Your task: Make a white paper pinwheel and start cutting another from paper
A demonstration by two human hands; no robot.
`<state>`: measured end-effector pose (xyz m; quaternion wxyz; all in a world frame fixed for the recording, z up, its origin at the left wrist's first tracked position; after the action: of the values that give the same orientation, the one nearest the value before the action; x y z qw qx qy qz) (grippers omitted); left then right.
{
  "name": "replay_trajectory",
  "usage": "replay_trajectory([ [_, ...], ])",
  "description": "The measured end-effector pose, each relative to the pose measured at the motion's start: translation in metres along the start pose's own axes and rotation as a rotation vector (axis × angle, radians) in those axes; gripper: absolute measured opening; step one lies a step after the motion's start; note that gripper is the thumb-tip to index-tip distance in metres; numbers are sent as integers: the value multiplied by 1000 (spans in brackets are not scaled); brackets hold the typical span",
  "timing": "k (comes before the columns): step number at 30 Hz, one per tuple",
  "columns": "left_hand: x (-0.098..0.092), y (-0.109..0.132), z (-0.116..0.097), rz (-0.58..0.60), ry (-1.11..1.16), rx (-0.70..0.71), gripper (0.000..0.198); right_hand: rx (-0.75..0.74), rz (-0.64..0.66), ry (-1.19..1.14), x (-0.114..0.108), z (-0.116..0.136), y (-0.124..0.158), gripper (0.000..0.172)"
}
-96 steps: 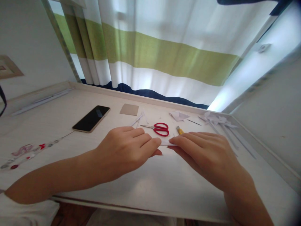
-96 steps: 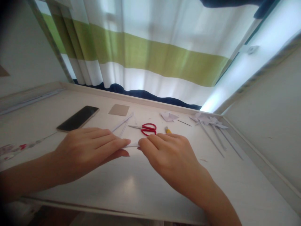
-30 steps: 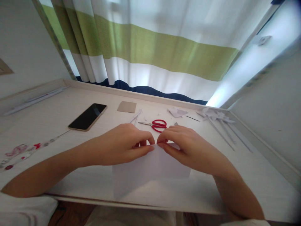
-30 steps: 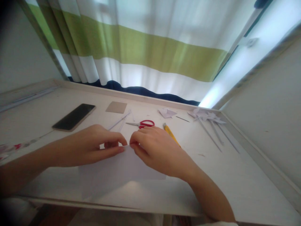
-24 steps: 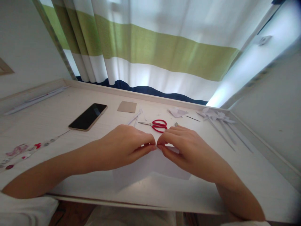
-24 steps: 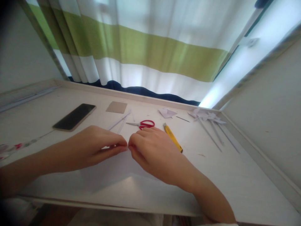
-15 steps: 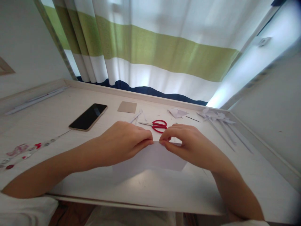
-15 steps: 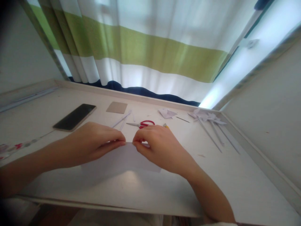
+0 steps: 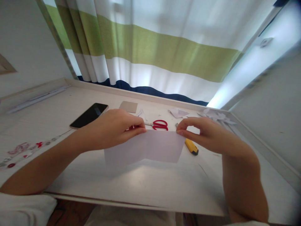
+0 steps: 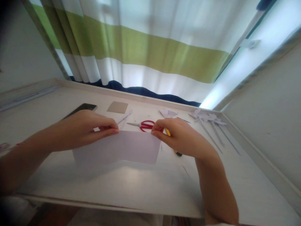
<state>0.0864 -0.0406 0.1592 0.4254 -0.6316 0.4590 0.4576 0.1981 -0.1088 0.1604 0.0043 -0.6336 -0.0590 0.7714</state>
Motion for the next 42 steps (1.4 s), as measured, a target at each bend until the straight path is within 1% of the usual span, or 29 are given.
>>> replay_trajectory([
  [7,5,-2,2,30,0,16,31,2,28,78,2,-8,2,24],
  [13,7,-2,4,50,-14,-4,31,13,26,92,0,-16,7,21],
  [15,7,-3,4,55,-18,-11,31,51,-10,137,-5,-22,7,19],
  [16,7,-3,4,51,-22,-14,31,90,-52,170,-9,-26,7,18],
  [18,6,-5,4,19,-33,-25,31,183,-182,220,-22,-30,7,16],
  [20,5,-7,3,-35,-31,-32,29,224,-327,216,-33,-23,8,16],
  [22,6,-9,1,-89,-22,-37,28,155,-411,189,-34,0,5,17],
  [23,7,-10,-1,-107,-15,-34,28,95,-400,185,-28,14,2,17],
  [25,9,-10,-5,-137,3,-22,27,-7,-327,212,-11,39,-5,19],
  [27,11,-9,-9,-162,28,-5,26,-42,-276,282,4,52,-10,19],
  [30,14,-9,-13,-184,41,18,23,-50,-223,341,18,54,-15,16],
  [33,18,-10,-17,-189,21,54,22,-51,-208,352,24,52,-17,13],
  [38,13,-9,-20,-263,-36,74,21,-52,-285,436,19,57,-15,11],
  [42,10,-8,-25,-279,-84,121,23,-76,-293,467,16,61,-12,9],
])
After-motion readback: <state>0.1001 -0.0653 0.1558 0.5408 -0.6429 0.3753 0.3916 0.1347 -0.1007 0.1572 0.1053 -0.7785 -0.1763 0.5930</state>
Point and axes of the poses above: each hand's wrist, its own y-axis away from the middle knuckle, its own x-axis out of the palm, z = x × y, the point moved 10 cm from there along -y, towards the middle knuckle, and after that the axes turned 4 degrees about y, right-handed, at the moved point
